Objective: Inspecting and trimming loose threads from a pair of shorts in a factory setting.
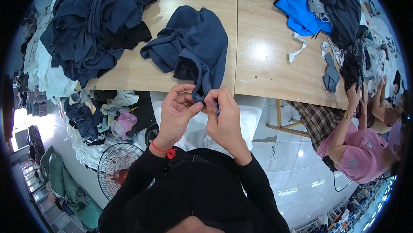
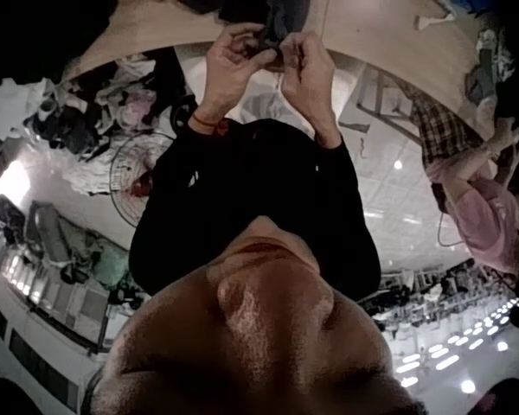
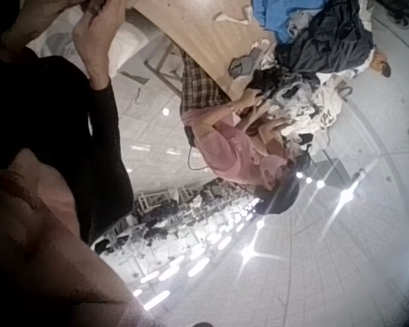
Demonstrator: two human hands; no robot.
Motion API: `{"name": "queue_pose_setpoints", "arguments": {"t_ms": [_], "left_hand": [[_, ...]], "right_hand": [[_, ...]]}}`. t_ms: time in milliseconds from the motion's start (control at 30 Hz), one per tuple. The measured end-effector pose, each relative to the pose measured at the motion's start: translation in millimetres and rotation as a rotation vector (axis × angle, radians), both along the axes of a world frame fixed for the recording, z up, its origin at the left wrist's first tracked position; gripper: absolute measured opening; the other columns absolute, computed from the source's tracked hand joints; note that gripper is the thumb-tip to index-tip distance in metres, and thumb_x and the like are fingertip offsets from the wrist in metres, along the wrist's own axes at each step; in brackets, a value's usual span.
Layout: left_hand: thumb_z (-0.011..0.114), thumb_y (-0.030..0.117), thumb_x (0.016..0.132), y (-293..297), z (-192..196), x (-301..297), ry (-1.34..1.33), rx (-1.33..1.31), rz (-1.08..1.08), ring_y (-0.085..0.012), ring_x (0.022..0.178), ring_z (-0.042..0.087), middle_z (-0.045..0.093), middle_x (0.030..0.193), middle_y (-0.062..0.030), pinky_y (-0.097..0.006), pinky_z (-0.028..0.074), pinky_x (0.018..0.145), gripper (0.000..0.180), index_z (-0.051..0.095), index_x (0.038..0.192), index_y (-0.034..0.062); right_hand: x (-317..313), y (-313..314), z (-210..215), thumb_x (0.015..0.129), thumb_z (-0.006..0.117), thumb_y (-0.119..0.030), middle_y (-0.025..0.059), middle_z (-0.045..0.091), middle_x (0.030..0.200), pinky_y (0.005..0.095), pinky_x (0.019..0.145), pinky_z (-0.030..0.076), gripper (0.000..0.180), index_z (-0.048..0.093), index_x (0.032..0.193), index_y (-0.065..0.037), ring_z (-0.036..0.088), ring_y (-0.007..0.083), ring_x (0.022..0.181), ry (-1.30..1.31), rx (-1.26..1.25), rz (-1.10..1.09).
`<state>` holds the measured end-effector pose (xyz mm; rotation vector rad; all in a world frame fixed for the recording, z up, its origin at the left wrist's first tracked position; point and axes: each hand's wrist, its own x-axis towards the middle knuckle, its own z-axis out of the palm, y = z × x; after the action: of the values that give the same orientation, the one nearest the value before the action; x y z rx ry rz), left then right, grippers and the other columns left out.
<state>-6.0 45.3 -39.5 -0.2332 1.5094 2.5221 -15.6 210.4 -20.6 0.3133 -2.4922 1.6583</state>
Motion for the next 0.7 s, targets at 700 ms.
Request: {"name": "queue_pose_setpoints", "arguments": {"t_ms": [700], "left_hand": [[0.074, -0.009, 0.096, -4.1, 2.8, -2.3, 0.012, 0.011, 0.076, -0.0125, 0.096, 0.07, 0.073, 0.111, -0.0083, -0.026, 0.058, 0.088, 0.026, 0.067, 0.12, -0.002]], "right_hand": [[24.0, 10.3, 20.5, 0.108, 0.065, -0.017, -0.0062, 0.046, 0.08, 0.0222, 0.064, 0.032, 0.016, 0.058, 0.112, -0.003, 0.039, 0.0014, 0.072, -0.446, -0.471, 0.063]]}}
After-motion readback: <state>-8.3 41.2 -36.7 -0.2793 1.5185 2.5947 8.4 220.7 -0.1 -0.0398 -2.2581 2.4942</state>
